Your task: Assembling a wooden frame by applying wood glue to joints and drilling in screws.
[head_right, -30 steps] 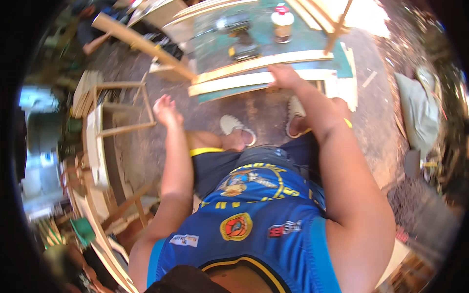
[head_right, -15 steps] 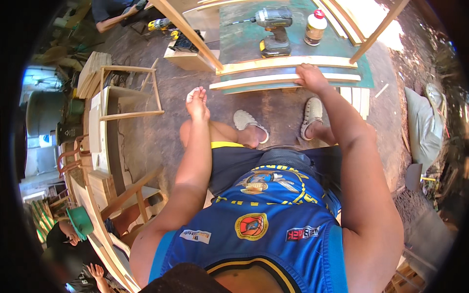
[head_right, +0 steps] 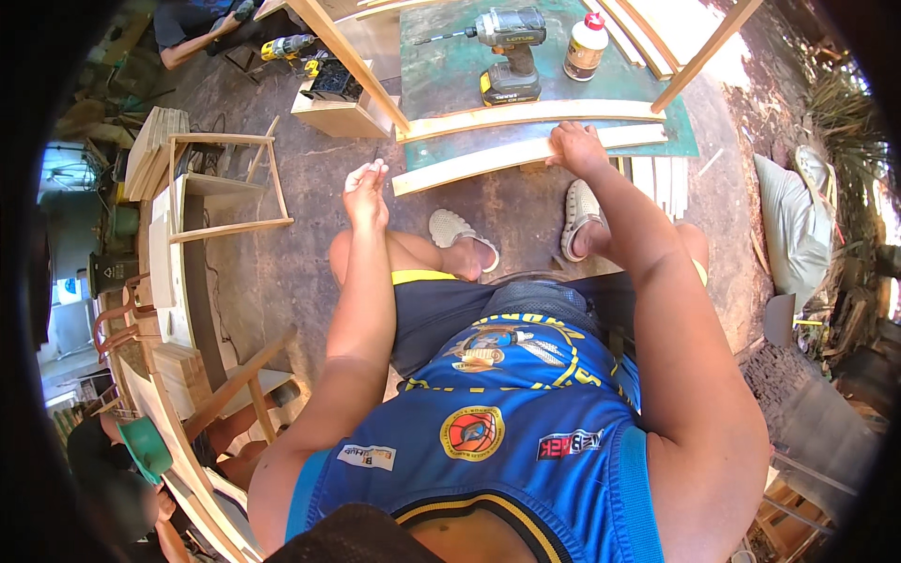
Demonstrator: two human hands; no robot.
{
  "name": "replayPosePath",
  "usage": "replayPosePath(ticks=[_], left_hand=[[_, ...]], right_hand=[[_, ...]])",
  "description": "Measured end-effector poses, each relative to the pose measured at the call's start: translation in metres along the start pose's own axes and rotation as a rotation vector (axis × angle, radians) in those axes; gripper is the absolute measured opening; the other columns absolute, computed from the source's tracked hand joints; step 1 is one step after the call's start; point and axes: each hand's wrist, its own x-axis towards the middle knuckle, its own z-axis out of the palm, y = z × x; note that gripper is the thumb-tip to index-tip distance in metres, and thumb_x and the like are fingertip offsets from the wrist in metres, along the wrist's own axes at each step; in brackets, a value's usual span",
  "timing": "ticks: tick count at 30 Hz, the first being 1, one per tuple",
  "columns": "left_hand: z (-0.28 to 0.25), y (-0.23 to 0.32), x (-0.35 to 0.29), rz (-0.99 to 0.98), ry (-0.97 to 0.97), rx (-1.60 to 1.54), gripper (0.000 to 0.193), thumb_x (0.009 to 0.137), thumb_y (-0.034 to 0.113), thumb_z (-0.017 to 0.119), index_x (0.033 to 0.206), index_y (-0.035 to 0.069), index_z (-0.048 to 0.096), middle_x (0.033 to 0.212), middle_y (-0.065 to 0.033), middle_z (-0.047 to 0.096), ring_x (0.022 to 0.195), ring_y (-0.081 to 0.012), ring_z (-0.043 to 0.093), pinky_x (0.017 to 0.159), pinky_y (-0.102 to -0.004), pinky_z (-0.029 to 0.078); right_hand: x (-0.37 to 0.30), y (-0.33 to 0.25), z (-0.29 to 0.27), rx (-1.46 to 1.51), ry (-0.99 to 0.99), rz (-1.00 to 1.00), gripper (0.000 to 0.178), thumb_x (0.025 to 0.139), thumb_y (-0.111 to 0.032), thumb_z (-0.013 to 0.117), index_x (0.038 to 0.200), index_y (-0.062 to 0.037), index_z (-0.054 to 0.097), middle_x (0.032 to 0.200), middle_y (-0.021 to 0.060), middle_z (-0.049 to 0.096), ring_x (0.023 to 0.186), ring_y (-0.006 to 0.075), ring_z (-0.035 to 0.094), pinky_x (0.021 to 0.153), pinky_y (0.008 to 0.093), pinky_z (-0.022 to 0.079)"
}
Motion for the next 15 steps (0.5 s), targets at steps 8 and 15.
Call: replayPosePath(ticks=[8, 15], left_hand=[[0.007, 0.007, -0.009, -0.185, -0.051, 0.042, 0.035, 0.094, 0.004, 0.049, 0.129, 0.001, 0.042, 0.113, -0.0198, 0.061, 0.099, -0.0261, 0.064, 0.089, -0.0344, 0.050], [0.007, 0.002, -0.006, -0.281, -0.138, 0.144, 0.039, 0.096, 0.011, 0.048, 0.133, 0.003, 0.040, 0.121, -0.0167, 0.059, 0.108, -0.0248, 0.060, 0.094, -0.0355, 0.047]], right_hand=[[-0.002, -0.002, 0.009, 0.056, 0.072, 0.106, 0.039, 0.073, -0.037, 0.073, 0.100, -0.0125, 0.058, 0.105, 0.0029, 0.058, 0.109, 0.0225, 0.052, 0.088, 0.0417, 0.037], [-0.002, 0.021, 0.012, 0.131, 0.101, 0.085, 0.032, 0.073, -0.032, 0.072, 0.095, -0.0120, 0.059, 0.103, 0.0063, 0.062, 0.109, 0.0249, 0.054, 0.089, 0.0442, 0.040]])
